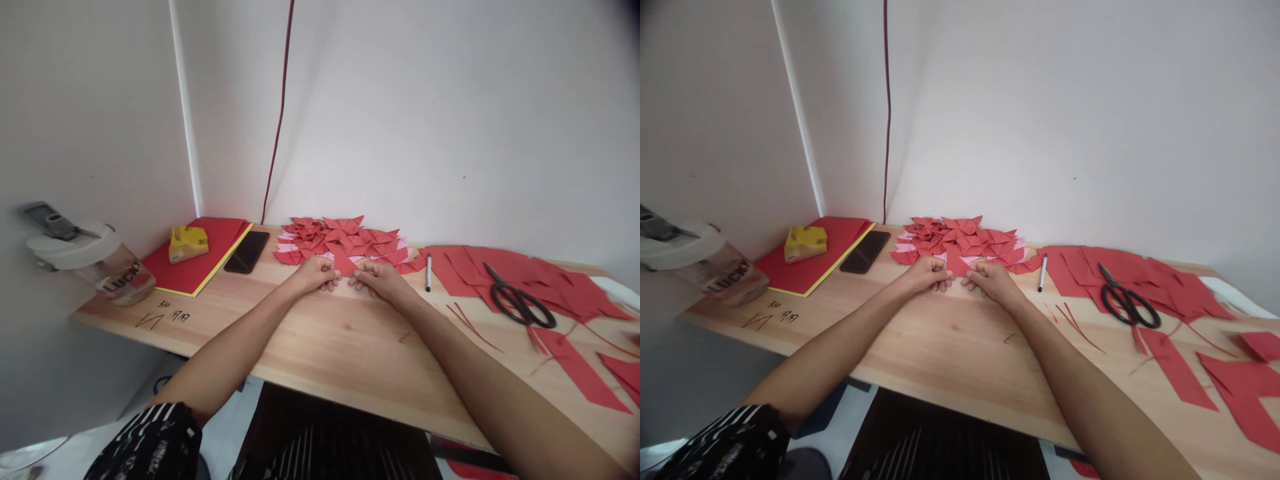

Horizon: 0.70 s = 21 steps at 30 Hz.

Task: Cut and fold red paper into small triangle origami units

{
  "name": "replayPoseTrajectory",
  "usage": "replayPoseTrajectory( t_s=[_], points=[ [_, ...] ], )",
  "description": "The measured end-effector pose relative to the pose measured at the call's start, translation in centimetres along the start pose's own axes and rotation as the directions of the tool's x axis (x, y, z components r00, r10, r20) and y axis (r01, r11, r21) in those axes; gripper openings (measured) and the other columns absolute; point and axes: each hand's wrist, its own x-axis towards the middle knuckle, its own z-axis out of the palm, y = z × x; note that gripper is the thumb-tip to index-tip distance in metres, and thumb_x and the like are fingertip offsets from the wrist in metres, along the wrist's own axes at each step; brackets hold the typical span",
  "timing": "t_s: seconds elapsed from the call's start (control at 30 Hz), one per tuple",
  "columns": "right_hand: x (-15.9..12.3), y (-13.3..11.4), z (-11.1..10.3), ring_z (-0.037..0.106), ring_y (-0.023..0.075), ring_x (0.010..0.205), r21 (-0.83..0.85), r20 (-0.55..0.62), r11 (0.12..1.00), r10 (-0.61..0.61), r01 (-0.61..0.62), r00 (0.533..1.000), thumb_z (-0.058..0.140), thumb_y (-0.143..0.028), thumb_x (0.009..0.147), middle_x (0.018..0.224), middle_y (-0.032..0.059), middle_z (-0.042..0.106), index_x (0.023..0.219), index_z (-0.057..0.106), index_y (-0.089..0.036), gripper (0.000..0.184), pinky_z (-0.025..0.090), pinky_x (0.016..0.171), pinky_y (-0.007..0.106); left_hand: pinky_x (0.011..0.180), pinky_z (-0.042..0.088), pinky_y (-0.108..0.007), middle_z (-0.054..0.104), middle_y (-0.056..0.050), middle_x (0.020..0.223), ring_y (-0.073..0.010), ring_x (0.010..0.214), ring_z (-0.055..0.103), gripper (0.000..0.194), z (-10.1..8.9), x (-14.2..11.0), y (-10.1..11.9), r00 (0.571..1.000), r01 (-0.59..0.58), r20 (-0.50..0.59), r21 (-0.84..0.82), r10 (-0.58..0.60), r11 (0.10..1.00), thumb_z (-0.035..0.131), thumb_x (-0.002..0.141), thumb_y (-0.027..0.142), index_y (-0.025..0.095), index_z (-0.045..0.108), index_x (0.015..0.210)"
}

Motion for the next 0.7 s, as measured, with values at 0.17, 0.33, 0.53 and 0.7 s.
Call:
replayPoseTrajectory(
  t_s=[0.17, 0.33, 0.53, 0.7],
  points=[
    [0.14, 0.25, 0.04, 0.066, 0.0115, 0.066, 0.001, 0.003, 1.000, -0.011, 0.011, 1.000, 0.059, -0.033, 0.083, 0.089, 0.0088, 0.076, 0.077, 0.065, -0.016, 0.019, 0.037, 0.040, 0.015, 0.040, 0.036, -0.014, 0.064, -0.002, 0.060, -0.0044, 0.043, 0.055, 0.021, 0.02, -0.17, 0.20, 1.000, -0.003, 0.001, -0.005, 0.003, 1.000, 0.062, 0.081, 0.014, 0.009, 0.056, 0.062],
    [0.09, 0.27, -0.08, 0.065, 0.0107, 0.065, -0.001, 0.006, 1.000, -0.016, 0.016, 1.000, 0.059, -0.033, 0.084, 0.087, 0.0081, 0.076, 0.077, 0.066, -0.016, 0.019, 0.038, 0.041, 0.014, 0.040, 0.036, -0.014, 0.063, -0.002, 0.057, -0.0055, 0.043, 0.056, 0.021, -0.03, -0.05, 0.11, 1.000, -0.008, 0.016, -0.020, 0.008, 1.000, 0.065, 0.080, 0.015, 0.009, 0.056, 0.062],
    [0.01, 0.07, -0.16, 0.066, 0.0106, 0.062, 0.006, 0.015, 1.000, -0.013, 0.013, 1.000, 0.061, -0.033, 0.083, 0.083, 0.0079, 0.076, 0.073, 0.066, -0.016, 0.020, 0.039, 0.041, 0.014, 0.039, 0.036, -0.015, 0.063, -0.002, 0.057, -0.0058, 0.042, 0.055, 0.022, -0.18, 0.15, -0.15, 1.000, -0.009, 0.020, -0.036, 0.009, 0.999, 0.066, 0.080, 0.017, 0.009, 0.056, 0.062],
    [0.37, 0.56, -0.04, 0.066, 0.0112, 0.064, 0.012, 0.007, 1.000, -0.021, 0.021, 1.000, 0.062, -0.032, 0.082, 0.086, 0.0079, 0.076, 0.074, 0.064, -0.017, 0.018, 0.037, 0.038, 0.014, 0.039, 0.037, -0.015, 0.064, -0.003, 0.057, -0.0064, 0.043, 0.057, 0.021, -0.32, 0.21, -0.12, 0.999, -0.008, 0.038, -0.032, 0.009, 0.999, 0.065, 0.080, 0.015, 0.008, 0.057, 0.063]
  ],
)
